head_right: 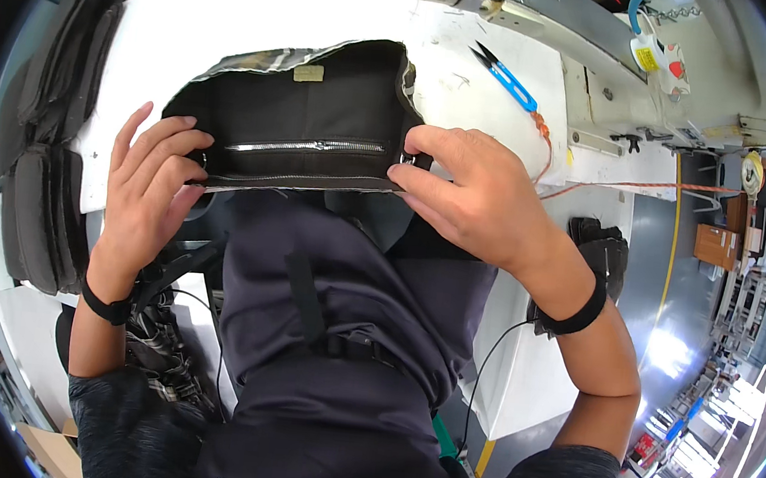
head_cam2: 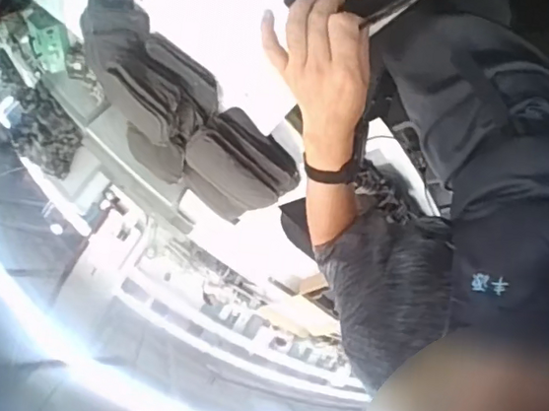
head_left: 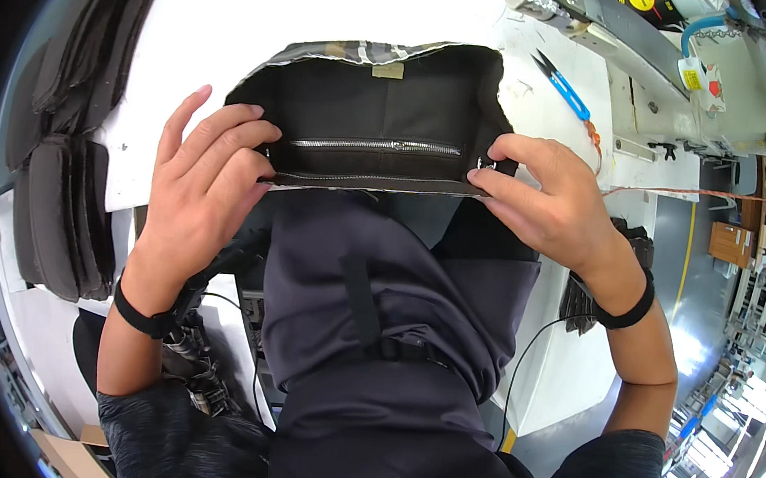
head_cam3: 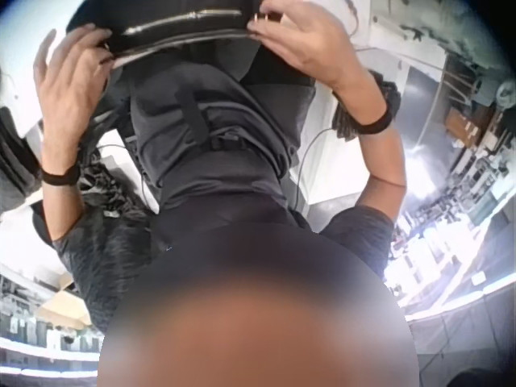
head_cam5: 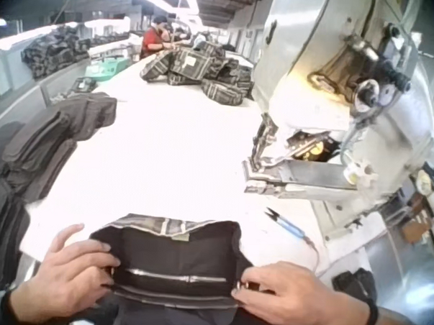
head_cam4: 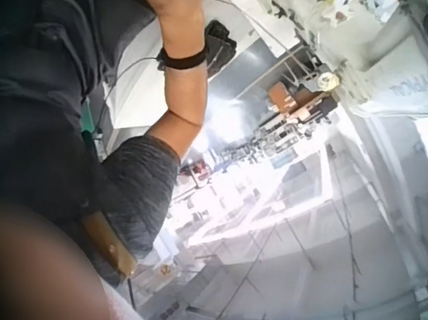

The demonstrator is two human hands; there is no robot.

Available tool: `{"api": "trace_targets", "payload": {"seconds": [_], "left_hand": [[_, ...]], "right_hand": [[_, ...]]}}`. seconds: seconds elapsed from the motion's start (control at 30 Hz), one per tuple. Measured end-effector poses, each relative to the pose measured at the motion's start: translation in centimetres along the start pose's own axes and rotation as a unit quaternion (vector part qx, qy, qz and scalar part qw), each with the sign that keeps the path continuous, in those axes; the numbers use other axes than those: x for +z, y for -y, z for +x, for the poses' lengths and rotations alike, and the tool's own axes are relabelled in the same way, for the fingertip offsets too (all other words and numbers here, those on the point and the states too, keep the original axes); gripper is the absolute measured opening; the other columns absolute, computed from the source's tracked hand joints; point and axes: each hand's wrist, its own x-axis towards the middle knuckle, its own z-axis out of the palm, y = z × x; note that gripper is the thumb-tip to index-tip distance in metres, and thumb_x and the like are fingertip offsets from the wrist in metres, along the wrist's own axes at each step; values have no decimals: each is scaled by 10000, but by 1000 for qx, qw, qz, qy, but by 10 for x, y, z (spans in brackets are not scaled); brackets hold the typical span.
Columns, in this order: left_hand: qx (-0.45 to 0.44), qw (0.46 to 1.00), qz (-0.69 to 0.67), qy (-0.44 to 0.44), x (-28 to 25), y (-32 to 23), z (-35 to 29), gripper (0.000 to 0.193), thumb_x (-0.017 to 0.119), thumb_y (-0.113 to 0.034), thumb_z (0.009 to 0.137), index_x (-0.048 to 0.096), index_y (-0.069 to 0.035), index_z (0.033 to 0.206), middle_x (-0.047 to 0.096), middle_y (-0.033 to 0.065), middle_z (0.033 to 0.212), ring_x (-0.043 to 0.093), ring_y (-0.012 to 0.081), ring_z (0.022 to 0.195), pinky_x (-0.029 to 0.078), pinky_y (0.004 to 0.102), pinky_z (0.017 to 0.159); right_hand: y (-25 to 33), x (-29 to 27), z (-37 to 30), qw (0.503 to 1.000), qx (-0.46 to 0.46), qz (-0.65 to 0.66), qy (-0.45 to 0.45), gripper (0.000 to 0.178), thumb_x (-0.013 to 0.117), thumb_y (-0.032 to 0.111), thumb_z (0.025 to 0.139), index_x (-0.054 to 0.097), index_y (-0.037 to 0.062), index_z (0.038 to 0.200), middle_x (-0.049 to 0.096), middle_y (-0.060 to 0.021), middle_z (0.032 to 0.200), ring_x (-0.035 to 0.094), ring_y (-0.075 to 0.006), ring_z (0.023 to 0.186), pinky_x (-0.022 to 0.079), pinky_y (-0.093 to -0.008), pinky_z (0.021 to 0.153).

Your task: The person is assembling and sewing fabric/leather pouches using an industrial sewing machine.

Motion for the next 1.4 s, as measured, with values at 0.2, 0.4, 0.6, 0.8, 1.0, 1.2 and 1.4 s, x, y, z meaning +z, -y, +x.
{"api": "trace_targets", "payload": {"seconds": [0.2,0.4,0.6,0.8,1.0,1.2,1.4], "left_hand": [[-2,1000,-10,6,2,-2,-1,350,815,10,677,569,-100,901,731,95,1244,642,337,1289,394,589,1209],[-27,1000,-8,6,4,-3,0,352,849,-15,647,599,-102,878,706,77,1303,622,315,1301,426,555,1182],[-71,996,39,-38,-2,-5,-13,340,870,10,703,726,-75,1000,655,121,1415,574,383,1350,486,483,1099],[-60,994,20,-91,12,-5,-15,386,897,-5,703,762,-97,1053,658,107,1335,652,334,1145,542,427,941],[-39,995,46,-85,8,-1,-24,392,890,-6,694,757,-83,1055,666,113,1295,662,326,1103,541,428,909],[-48,995,35,-85,8,2,-24,389,885,-1,693,758,-81,1052,675,110,1281,663,325,1097,536,425,901],[-46,995,27,-83,6,-2,-23,376,890,-3,715,758,-79,1059,672,120,1296,651,326,1136,527,432,934]], "right_hand": [[-2,2,-8,1000,-4,-3,-17,339,875,61,716,779,105,1039,657,-70,1131,683,-261,962,569,-389,802],[-2,3,-10,1000,12,13,-9,448,890,17,643,799,94,1074,637,-92,1123,673,-285,998,569,-396,822],[0,7,-6,1000,3,15,-27,326,865,45,712,768,85,1021,652,-77,1106,668,-282,971,557,-398,805],[1,-1,-15,1000,7,-14,-24,362,858,30,683,757,66,1029,641,-94,1092,663,-307,959,555,-416,784],[3,7,-12,999,-3,0,-46,354,858,29,699,758,56,1037,634,-92,1098,657,-311,963,553,-418,778],[4,8,-11,999,1,-4,-44,335,859,34,708,762,55,1028,632,-95,1100,655,-309,960,552,-418,781],[6,4,-12,999,9,-15,-38,346,853,15,698,766,59,1030,631,-99,1097,658,-311,970,555,-407,794]]}}
